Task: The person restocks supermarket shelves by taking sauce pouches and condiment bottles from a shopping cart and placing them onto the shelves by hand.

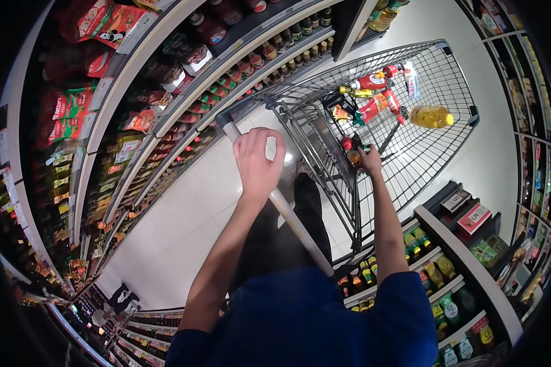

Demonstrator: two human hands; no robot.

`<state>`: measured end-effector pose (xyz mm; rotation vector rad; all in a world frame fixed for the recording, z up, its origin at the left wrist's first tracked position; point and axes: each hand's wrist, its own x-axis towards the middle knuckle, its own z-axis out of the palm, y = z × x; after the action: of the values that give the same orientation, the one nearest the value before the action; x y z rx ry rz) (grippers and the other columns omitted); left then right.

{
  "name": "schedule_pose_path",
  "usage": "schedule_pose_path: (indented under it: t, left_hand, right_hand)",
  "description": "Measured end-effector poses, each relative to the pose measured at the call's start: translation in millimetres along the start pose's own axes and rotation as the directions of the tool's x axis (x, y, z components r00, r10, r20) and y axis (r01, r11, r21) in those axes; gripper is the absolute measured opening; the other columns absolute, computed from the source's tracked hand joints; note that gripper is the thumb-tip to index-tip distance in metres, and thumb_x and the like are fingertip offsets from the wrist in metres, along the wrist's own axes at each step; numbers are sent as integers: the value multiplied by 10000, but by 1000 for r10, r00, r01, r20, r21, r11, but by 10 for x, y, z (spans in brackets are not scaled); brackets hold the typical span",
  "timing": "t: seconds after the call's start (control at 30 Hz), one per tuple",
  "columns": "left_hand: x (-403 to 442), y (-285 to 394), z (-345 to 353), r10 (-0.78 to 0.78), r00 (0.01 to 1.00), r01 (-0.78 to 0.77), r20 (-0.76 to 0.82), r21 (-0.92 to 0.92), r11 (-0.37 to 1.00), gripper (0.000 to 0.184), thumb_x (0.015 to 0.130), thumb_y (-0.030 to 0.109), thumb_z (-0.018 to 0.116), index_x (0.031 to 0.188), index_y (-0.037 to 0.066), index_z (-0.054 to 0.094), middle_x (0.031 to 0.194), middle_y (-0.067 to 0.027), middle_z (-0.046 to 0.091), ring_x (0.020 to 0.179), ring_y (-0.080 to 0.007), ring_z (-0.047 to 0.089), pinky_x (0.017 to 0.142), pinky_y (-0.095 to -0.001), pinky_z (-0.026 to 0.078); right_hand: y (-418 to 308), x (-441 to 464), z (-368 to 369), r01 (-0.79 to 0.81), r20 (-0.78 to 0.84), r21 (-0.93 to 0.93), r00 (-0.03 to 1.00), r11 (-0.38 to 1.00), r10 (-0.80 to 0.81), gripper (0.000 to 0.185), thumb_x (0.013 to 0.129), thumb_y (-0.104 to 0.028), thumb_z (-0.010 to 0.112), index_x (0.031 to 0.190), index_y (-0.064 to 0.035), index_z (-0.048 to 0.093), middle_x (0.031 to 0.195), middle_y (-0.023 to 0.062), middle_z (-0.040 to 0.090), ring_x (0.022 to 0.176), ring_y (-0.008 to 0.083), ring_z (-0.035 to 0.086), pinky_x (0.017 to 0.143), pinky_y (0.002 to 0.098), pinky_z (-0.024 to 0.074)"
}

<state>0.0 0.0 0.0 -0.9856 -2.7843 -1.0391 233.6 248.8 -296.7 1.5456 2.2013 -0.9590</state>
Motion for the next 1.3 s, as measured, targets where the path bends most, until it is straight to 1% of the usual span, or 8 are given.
schedule_pose_path:
  t: [0.47, 0.57, 0.7, 0.87, 1.0, 1.1, 1.23, 1.3]
  left_hand:
    - [28, 0, 6, 41, 997, -39, 66, -28, 999, 40, 828, 112, 690, 850, 100, 659, 801, 2, 638, 785, -213, 606, 990, -390, 362]
    - [29, 47, -108, -16, 983, 34, 185, -92, 995, 34, 835, 126, 669, 850, 99, 655, 819, -11, 641, 826, -213, 621, 1056, -409, 333]
    - [44, 160, -290, -166, 906, 357, 390, -490, 796, 78, 916, 122, 680, 964, 61, 685, 829, -43, 662, 891, -190, 656, 921, -351, 465]
    - [81, 522, -550, 9, 936, 126, 352, -359, 925, 605, 857, 216, 785, 1368, 60, 501, 1341, -156, 529, 1204, -325, 550, 1036, -424, 455]
    - [126, 717, -717, 67, 985, -29, 157, -236, 971, 945, 781, 289, 852, 1533, 65, 326, 1513, -198, 364, 1411, -377, 366, 1170, -456, 345]
    - [171, 779, -911, 58, 996, -44, 72, -184, 982, 969, 775, 290, 855, 1543, 69, 305, 1531, -178, 342, 1424, -372, 343, 1169, -467, 340]
    - [144, 649, -1064, 108, 994, -111, -25, -269, 957, 693, 810, 186, 806, 1427, 81, 511, 1339, -193, 574, 1261, -362, 547, 1065, -469, 441]
    - [119, 661, -1157, 60, 995, -81, -83, -276, 958, 463, 838, 169, 784, 1264, 74, 629, 1057, -154, 695, 998, -330, 679, 918, -403, 528]
  right_hand:
    - [58, 270, -429, 285, -218, 26, 937, 958, -273, 295, 905, -263, 635, 934, 14, 731, 847, 257, 702, 823, 439, 690, 754, 492, 542]
    - [-385, -120, -844, 294, -269, 238, 936, 926, -228, 289, 921, -213, 629, 893, 64, 704, 780, 238, 706, 720, 350, 716, 687, 424, 539]
    - [-1089, -841, -1573, 443, -380, 353, 873, 824, -307, 292, 945, -196, 636, 828, 71, 648, 640, 129, 643, 565, 164, 586, 568, 331, 462]
    - [-2108, -1833, -2305, 573, -471, 478, 807, 665, -357, 199, 939, -112, 655, 831, 52, 622, 649, 47, 600, 609, 90, 535, 582, 264, 418]
    - [-2798, -2500, -2533, 705, -523, 471, 707, 530, -476, 156, 919, -67, 652, 825, 53, 620, 659, 46, 612, 629, 86, 551, 612, 257, 433]
    - [-3112, -2899, -2628, 710, -479, 566, 697, 419, -533, 153, 906, -38, 657, 797, 65, 623, 664, 50, 629, 624, 79, 584, 598, 242, 451]
    - [-3296, -3311, -2638, 681, -388, 644, 684, 349, -618, 151, 915, -33, 674, 801, 60, 637, 665, 59, 654, 639, 74, 629, 603, 234, 460]
    - [-3327, -3374, -2571, 714, -403, 640, 626, 284, -667, 177, 934, -60, 688, 808, 60, 655, 681, 60, 670, 652, 77, 642, 605, 229, 464]
